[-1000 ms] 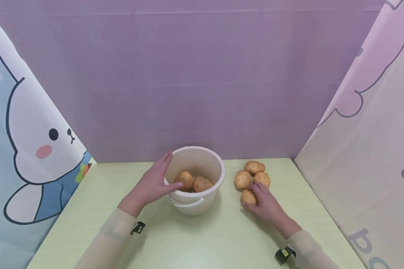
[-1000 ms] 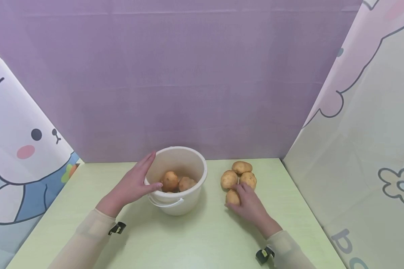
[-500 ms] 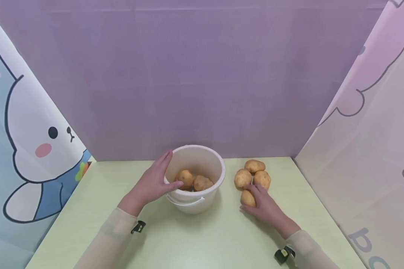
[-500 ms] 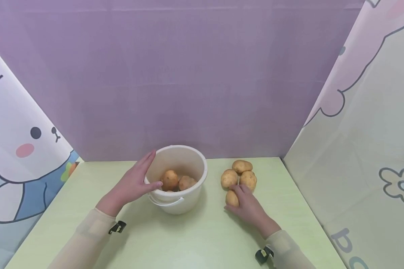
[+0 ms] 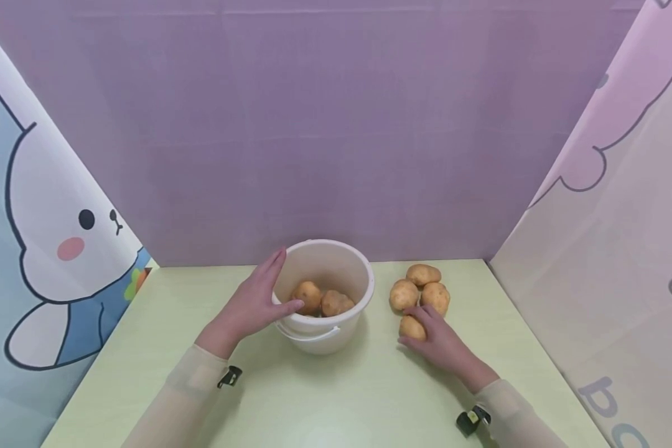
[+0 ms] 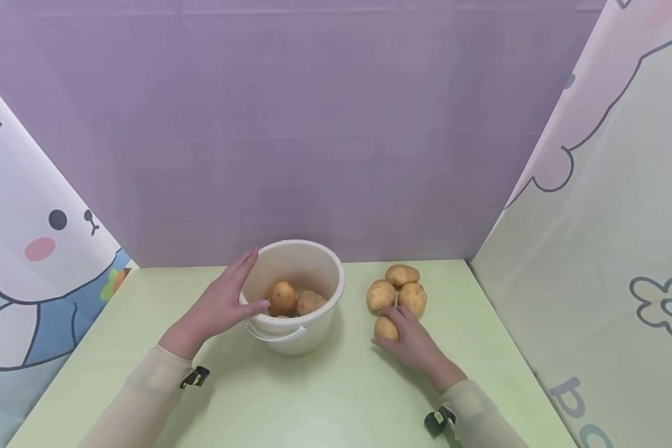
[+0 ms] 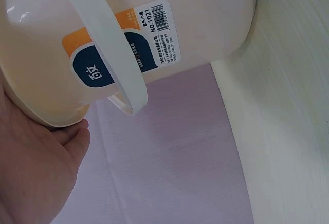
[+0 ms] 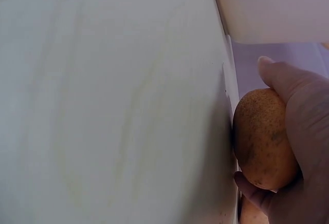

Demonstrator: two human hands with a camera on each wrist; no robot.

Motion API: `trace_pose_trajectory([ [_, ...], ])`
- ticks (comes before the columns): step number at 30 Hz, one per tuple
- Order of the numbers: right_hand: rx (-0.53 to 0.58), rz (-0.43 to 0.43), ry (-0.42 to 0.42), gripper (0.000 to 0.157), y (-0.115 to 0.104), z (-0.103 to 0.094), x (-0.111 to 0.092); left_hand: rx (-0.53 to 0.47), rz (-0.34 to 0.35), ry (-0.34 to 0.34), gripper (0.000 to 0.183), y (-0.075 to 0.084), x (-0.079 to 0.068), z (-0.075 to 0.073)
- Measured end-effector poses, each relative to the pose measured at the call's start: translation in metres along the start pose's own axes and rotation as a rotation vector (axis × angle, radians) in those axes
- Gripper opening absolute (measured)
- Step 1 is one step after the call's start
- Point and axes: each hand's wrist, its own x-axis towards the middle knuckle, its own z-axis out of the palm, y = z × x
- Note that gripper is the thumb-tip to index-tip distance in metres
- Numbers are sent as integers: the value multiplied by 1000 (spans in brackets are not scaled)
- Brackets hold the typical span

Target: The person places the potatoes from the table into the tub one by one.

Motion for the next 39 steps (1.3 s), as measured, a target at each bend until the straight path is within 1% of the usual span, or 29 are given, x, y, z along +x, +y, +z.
trace_pose_trajectory([
  [15,26,-29,32,52,2,1,1,-2,-10,-7,120,1,0,0],
  [21,35,-41,56,53,2,-1,3,-7,-12,-3,120,2,0,0],
  [25,47,-52,69,52,-2,-5,7,-6,-11,-1,120,2,0,-1],
  [31,73,-94,67,51,-10,-12,14,-4,-6,4,118,2,-1,-1],
  [39,94,-130,80,49,-19,-21,22,-5,4,10,116,0,-1,0],
])
